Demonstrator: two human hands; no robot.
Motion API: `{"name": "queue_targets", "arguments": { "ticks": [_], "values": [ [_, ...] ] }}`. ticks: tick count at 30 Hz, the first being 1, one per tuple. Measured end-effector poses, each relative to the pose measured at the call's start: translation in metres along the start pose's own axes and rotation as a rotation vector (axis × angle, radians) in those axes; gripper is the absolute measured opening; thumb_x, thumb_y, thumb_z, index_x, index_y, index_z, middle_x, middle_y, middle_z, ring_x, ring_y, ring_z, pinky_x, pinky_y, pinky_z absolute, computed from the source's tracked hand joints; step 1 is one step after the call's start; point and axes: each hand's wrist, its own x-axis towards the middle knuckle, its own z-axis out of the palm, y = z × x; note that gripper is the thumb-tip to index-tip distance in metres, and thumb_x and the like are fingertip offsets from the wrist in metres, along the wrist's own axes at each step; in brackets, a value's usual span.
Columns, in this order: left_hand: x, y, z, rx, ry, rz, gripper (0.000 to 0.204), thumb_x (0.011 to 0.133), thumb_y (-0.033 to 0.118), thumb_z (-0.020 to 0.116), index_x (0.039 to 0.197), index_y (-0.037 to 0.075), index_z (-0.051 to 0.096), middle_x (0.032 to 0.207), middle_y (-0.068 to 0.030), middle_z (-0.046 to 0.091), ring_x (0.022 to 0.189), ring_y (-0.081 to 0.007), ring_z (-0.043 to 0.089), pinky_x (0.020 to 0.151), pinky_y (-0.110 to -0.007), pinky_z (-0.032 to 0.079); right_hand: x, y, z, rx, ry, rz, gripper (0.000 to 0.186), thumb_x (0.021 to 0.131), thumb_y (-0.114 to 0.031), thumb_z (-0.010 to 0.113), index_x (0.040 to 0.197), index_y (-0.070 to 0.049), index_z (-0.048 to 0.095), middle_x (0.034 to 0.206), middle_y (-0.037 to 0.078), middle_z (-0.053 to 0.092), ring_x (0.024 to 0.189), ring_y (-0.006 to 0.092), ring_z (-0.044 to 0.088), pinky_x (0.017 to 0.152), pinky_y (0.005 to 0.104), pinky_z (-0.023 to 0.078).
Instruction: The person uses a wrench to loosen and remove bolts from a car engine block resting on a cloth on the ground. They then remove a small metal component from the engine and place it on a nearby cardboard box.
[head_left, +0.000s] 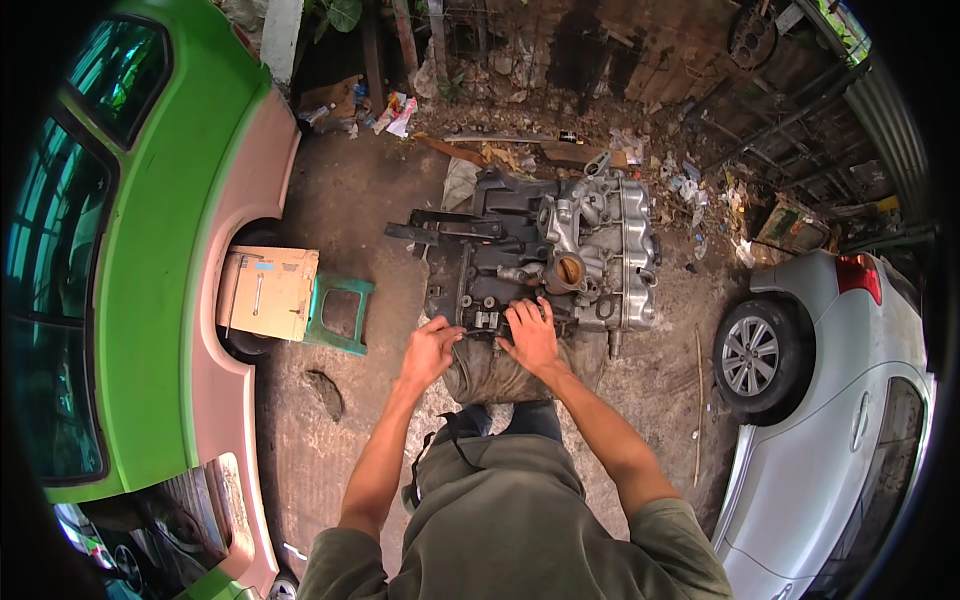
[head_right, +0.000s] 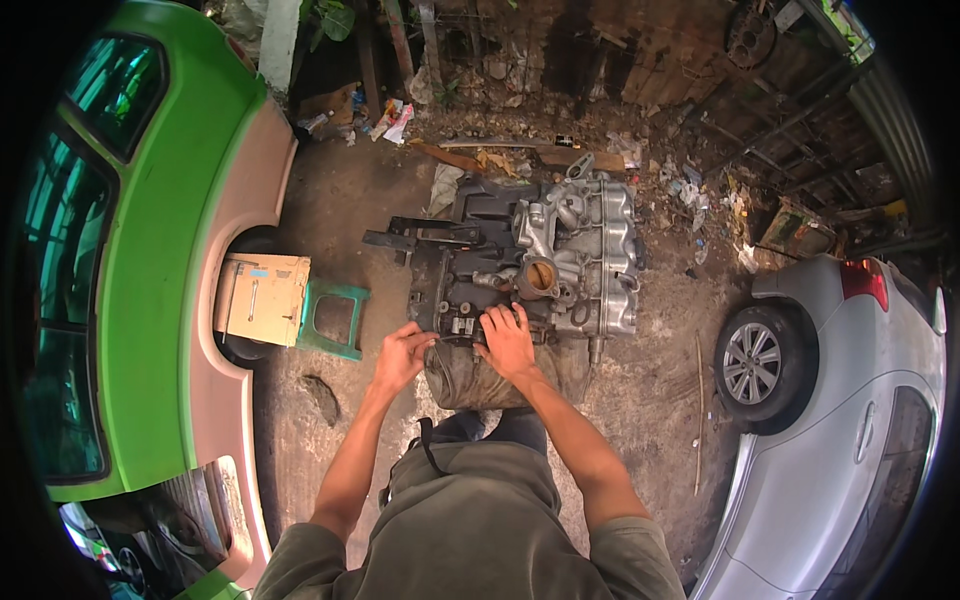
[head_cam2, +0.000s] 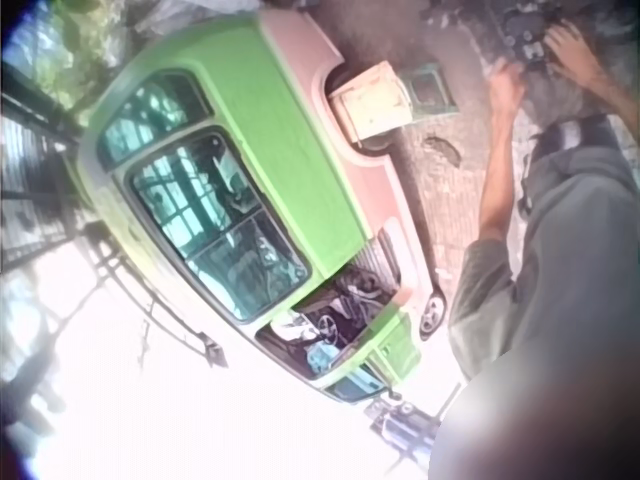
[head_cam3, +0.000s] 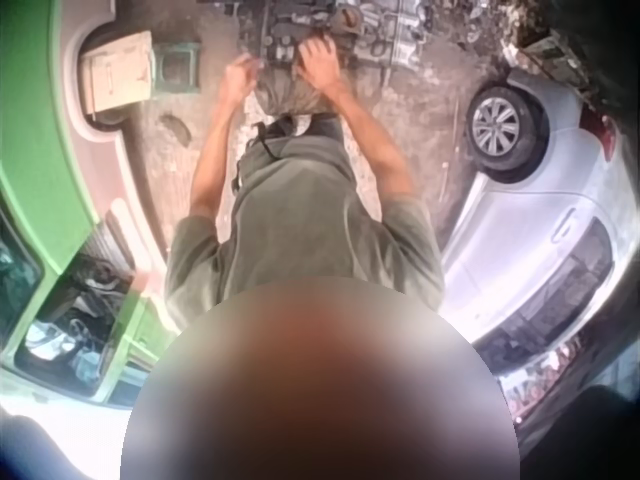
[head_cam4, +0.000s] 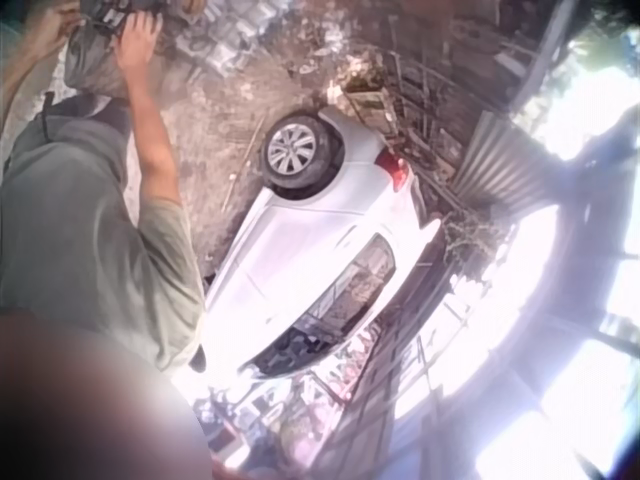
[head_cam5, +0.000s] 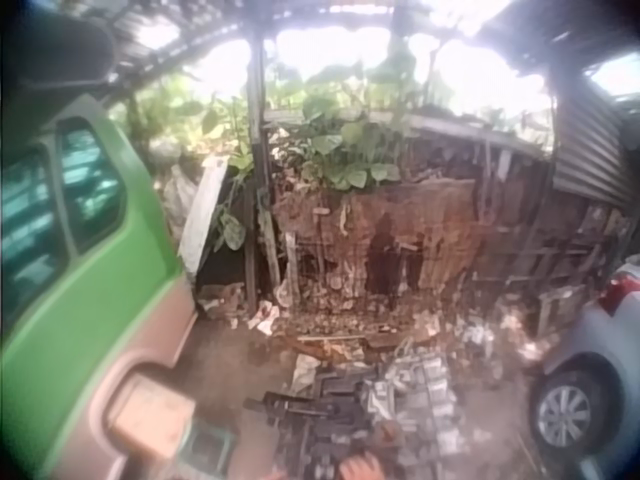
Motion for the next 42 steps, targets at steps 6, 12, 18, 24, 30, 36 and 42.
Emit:
{"name": "queue_targets", "arguments": {
  "ticks": [6,12,18,24,30,36,42],
  "values": [
    [-0.002,-0.002,0.006,-0.013,0.069,0.054,0.029,0.078,-0.011,0.064,0.102,0.002,0.075,0.081,-0.0132,0.061,0.071,-0.0287,0.065,0.066,-0.038,0.052,-0.001,-0.001,0.001,-0.004,-0.012,-0.003,0.06,0.081,-0.039,0.077,0.126,-0.009,0.052,0.13,0.007,0.051,0.13,0.0252,0.044,0.118,0.0485,0.023],
    [-0.007,-0.005,0.009,0.048,0.109,0.094,0.031,0.074,-0.011,0.064,0.1,0.001,0.076,0.078,-0.0128,0.06,0.07,-0.0297,0.064,0.064,-0.04,0.052,-0.001,-0.004,0.001,-0.01,-0.009,0.0,0.06,0.081,-0.039,0.077,0.126,-0.009,0.053,0.13,0.007,0.051,0.13,0.0248,0.044,0.118,0.0482,0.023],
    [-0.01,-0.007,0.008,0.099,0.11,0.16,0.028,0.075,-0.009,0.064,0.099,0.002,0.076,0.075,-0.0125,0.057,0.068,-0.0301,0.062,0.062,-0.041,0.051,-0.002,-0.005,0.001,0.003,-0.004,0.002,0.06,0.081,-0.04,0.077,0.126,-0.009,0.053,0.13,0.007,0.052,0.13,0.0244,0.044,0.119,0.0481,0.022],
    [-0.009,-0.016,0.011,0.042,0.163,0.142,0.023,0.079,-0.005,0.068,0.1,0.003,0.076,0.077,-0.0121,0.06,0.065,-0.0273,0.063,0.06,-0.038,0.051,-0.002,-0.007,0.002,0.006,-0.007,0.008,0.061,0.08,-0.04,0.077,0.126,-0.009,0.053,0.13,0.007,0.052,0.129,0.0246,0.045,0.119,0.048,0.022],
    [-0.024,-0.055,0.01,0.043,0.151,0.01,0.015,0.084,0.003,0.072,0.098,0.003,0.076,0.077,-0.012,0.064,0.061,-0.0248,0.064,0.06,-0.035,0.053,-0.003,-0.009,0.003,0.018,-0.009,0.009,0.06,0.081,-0.04,0.076,0.126,-0.008,0.053,0.131,0.007,0.052,0.13,0.0246,0.044,0.119,0.0485,0.021],
    [-0.039,-0.098,0.054,-0.085,0.155,-0.152,0.017,0.085,0.01,0.075,0.099,0.001,0.076,0.08,-0.0139,0.068,0.065,-0.0244,0.068,0.062,-0.033,0.055,-0.003,-0.01,0.001,0.003,-0.023,0.004,0.061,0.081,-0.042,0.076,0.127,-0.008,0.053,0.132,0.007,0.052,0.131,0.0245,0.044,0.119,0.0485,0.021],
    [-0.037,-0.105,0.094,0.042,0.0,-0.186,0.02,0.09,0.014,0.071,0.103,-0.001,0.074,0.087,-0.0199,0.07,0.073,-0.0298,0.07,0.068,-0.038,0.055,-0.002,-0.01,0.003,-0.002,-0.007,0.008,0.061,0.08,-0.041,0.077,0.126,-0.009,0.053,0.131,0.007,0.052,0.131,0.024,0.043,0.119,0.0481,0.021]
  ]
}}
